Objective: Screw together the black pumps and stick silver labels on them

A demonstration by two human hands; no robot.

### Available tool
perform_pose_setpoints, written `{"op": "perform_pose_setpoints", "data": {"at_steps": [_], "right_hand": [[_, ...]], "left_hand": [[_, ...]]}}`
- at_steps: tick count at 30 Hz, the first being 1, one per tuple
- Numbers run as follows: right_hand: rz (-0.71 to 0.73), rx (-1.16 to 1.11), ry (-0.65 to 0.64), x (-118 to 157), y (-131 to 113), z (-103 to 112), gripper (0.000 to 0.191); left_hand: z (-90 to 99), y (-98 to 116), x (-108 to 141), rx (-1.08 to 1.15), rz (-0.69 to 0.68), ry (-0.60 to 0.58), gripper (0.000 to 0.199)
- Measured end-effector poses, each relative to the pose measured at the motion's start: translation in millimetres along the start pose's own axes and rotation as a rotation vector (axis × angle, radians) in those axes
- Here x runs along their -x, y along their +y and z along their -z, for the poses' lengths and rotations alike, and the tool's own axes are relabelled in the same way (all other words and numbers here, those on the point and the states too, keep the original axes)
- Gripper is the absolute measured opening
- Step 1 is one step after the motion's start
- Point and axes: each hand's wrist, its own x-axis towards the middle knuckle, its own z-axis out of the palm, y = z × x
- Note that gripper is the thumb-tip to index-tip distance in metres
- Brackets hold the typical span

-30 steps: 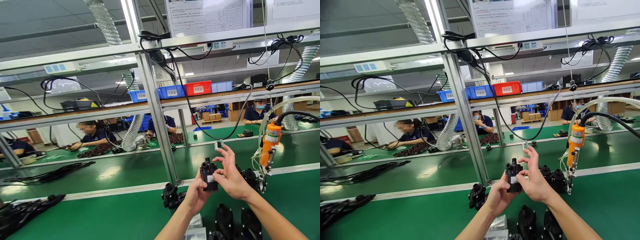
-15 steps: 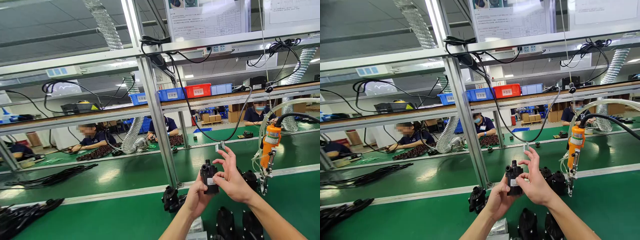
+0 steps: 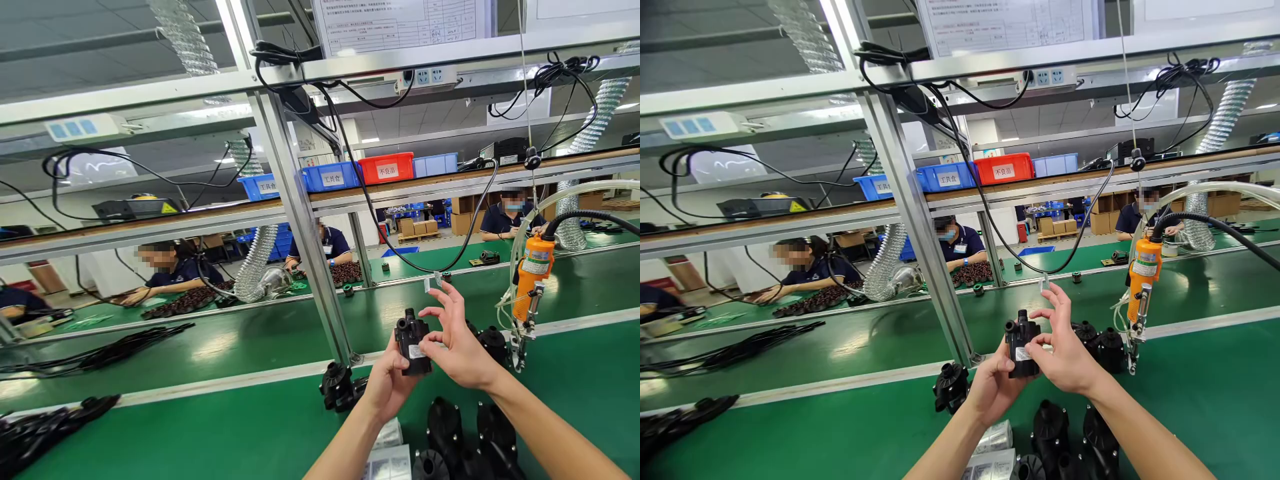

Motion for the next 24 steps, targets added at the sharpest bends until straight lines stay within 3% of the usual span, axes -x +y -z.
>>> {"op": "perform_pose_setpoints", "data": {"at_steps": [4, 8, 10, 13, 15, 18, 21, 24], "right_hand": [[0.087, 0.111, -0.019, 3, -1, 2, 0.090], [0.386, 0.447, -0.047, 2, 6, 13, 0.081], [0.449, 0.584, 0.002, 1, 13, 16, 0.087], [0.357, 0.667, 0.056, 0, 20, 15, 0.108], [0.272, 0.707, -0.015, 0, 21, 18, 0.114], [0.073, 0.738, -0.142, -4, 23, 40, 0.101], [-0.117, 0.901, 0.039, -9, 35, 70, 0.067], [-0.191, 1.003, 0.228, -12, 58, 87, 0.073]], "left_hand": [[-0.9, 2, 1, 0.013, -0.008, 0.022, 0.082], [1.2, 5, 2, 0.050, 0.012, -0.017, 0.091], [2.3, 4, 3, 0.038, 0.014, -0.056, 0.095], [4.4, 0, 4, -0.079, -0.013, -0.122, 0.108], [7.5, -2, 2, -0.185, -0.006, -0.138, 0.113], [16.1, -4, -3, -0.359, 0.004, -0.120, 0.101], [29.1, -8, -9, -0.575, 0.059, -0.162, 0.078], [45.0, -12, -14, -0.702, 0.127, -0.259, 0.069]]}}
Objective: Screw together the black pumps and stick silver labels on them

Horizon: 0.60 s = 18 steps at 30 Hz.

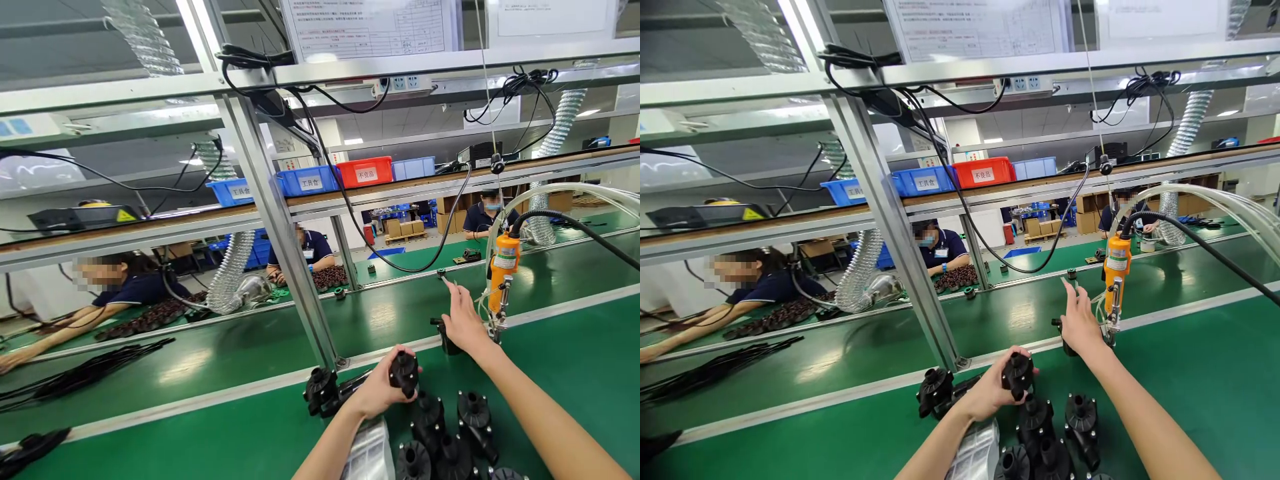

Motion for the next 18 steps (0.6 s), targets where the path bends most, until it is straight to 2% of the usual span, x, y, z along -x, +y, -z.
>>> {"op": "perform_pose_setpoints", "data": {"at_steps": [3, 7, 9, 10, 12, 14, 16, 18], "right_hand": [[-0.060, -0.038, -0.003, 0, 11, -18, 0.089], [-0.118, -0.165, 0.029, 3, 11, -29, 0.090], [-0.110, -0.264, 0.055, 2, 6, -26, 0.090], [-0.093, -0.318, 0.062, 1, 1, -22, 0.091], [-0.035, -0.429, 0.055, -1, -12, -13, 0.092], [0.047, -0.642, 0.017, -1, -31, -2, 0.094], [0.117, -0.936, -0.022, 3, -53, 6, 0.096], [0.141, -1.173, -0.031, 11, -73, 11, 0.098]], "left_hand": [[15.8, -4, 3, -0.123, 0.072, -0.148, 0.073], [42.2, 11, 11, -0.123, 0.159, -0.322, 0.094], [50.6, 20, 12, -0.053, 0.135, -0.300, 0.096], [52.0, 23, 12, -0.027, 0.112, -0.248, 0.091], [48.1, 27, 11, -0.007, 0.052, -0.105, 0.079], [36.1, 30, 8, -0.007, -0.023, 0.005, 0.074], [18.8, 34, 8, 0.012, -0.115, 0.022, 0.085], [0.7, 41, 9, 0.042, -0.181, -0.028, 0.100]]}}
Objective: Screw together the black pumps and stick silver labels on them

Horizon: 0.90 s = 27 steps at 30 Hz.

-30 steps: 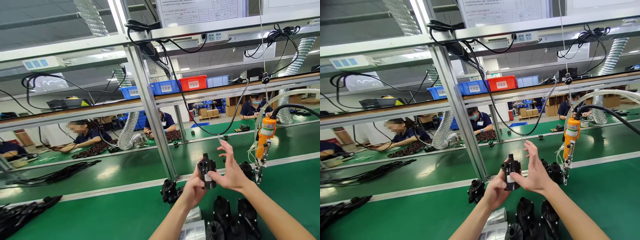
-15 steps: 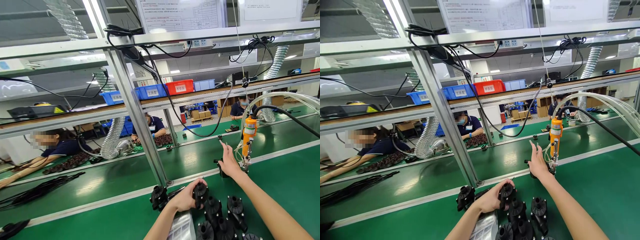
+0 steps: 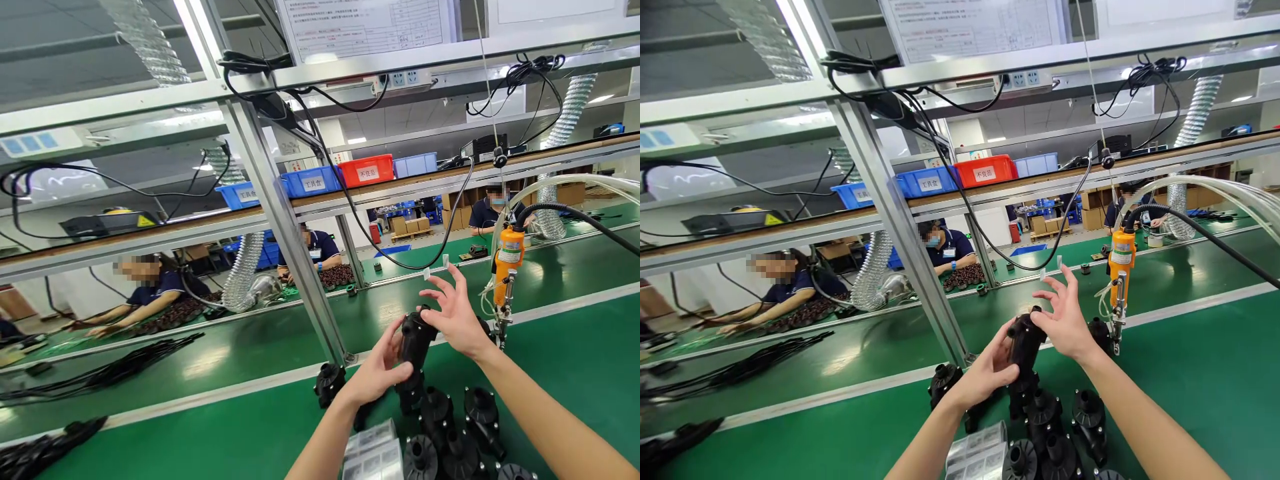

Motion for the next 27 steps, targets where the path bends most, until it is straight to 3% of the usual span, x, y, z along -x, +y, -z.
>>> {"op": "perform_pose_setpoints", "data": {"at_steps": [3, 6, 10, 12, 16, 27], "right_hand": [[0.042, -0.036, 0.065, 8, -13, -19, 0.092], [0.111, 0.096, 0.164, 13, -19, -22, 0.074], [-0.044, 0.002, -0.063, 15, -21, -15, 0.056], [-0.123, -0.025, -0.143, 16, -19, -14, 0.061], [-0.186, 0.111, -0.155, 18, -15, -16, 0.072], [-0.135, 0.356, -0.162, 20, -16, -15, 0.076]], "left_hand": [[-21.1, 12, 2, 0.053, -0.018, -0.051, 0.112], [-30.0, 19, 2, 0.144, -0.035, 0.032, 0.112], [-28.3, 20, 0, 0.220, -0.048, 0.151, 0.114], [-25.4, 19, -1, 0.214, -0.057, 0.171, 0.116], [-21.0, 19, -2, 0.185, -0.063, 0.176, 0.118], [-18.8, 21, 0, 0.129, -0.065, 0.142, 0.112]]}}
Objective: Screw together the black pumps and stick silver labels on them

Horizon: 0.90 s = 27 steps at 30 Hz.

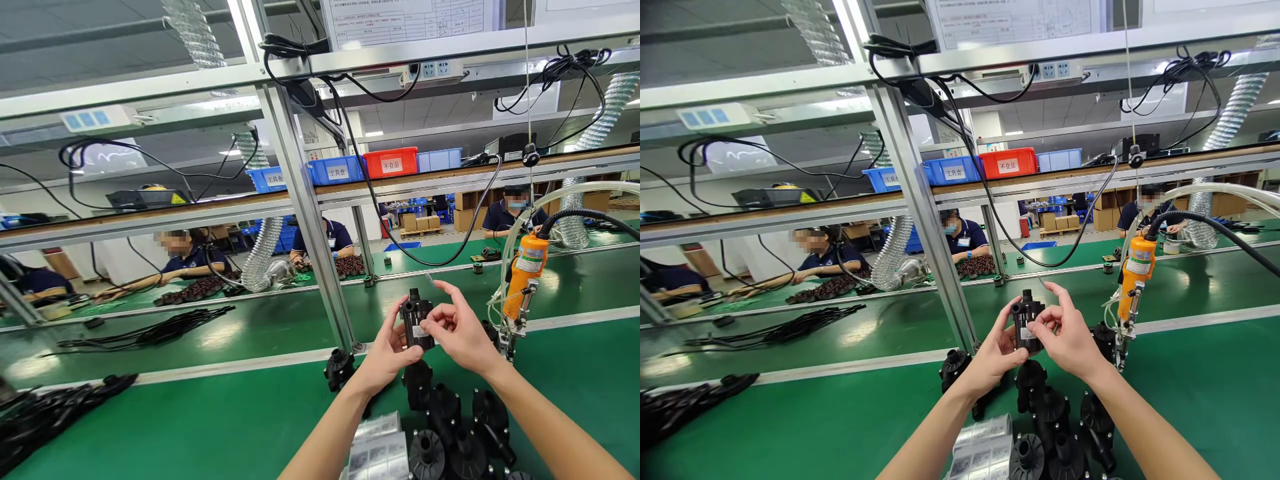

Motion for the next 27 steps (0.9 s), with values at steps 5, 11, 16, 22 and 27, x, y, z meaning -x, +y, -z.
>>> {"op": "perform_pose_setpoints", "data": {"at_steps": [5, 11, 16, 22, 27], "right_hand": [[0.053, 0.074, 0.017, 3, -1, -4, 0.073], [0.259, 0.447, 0.109, 4, 4, -1, 0.061], [0.075, 0.483, 0.096, 0, 5, 9, 0.096], [-0.198, 0.735, -0.174, -2, 28, 12, 0.112], [-0.291, 0.901, -0.418, 0, 55, 24, 0.127]], "left_hand": [[-0.1, 3, 0, -0.028, 0.003, 0.005, 0.112], [1.0, 7, 2, -0.023, -0.006, 0.000, 0.113], [-2.3, 5, 3, -0.140, -0.035, 0.000, 0.113], [-1.3, -10, 5, -0.515, 0.068, -0.093, 0.118], [18.1, -22, 8, -0.821, 0.251, -0.031, 0.093]]}}
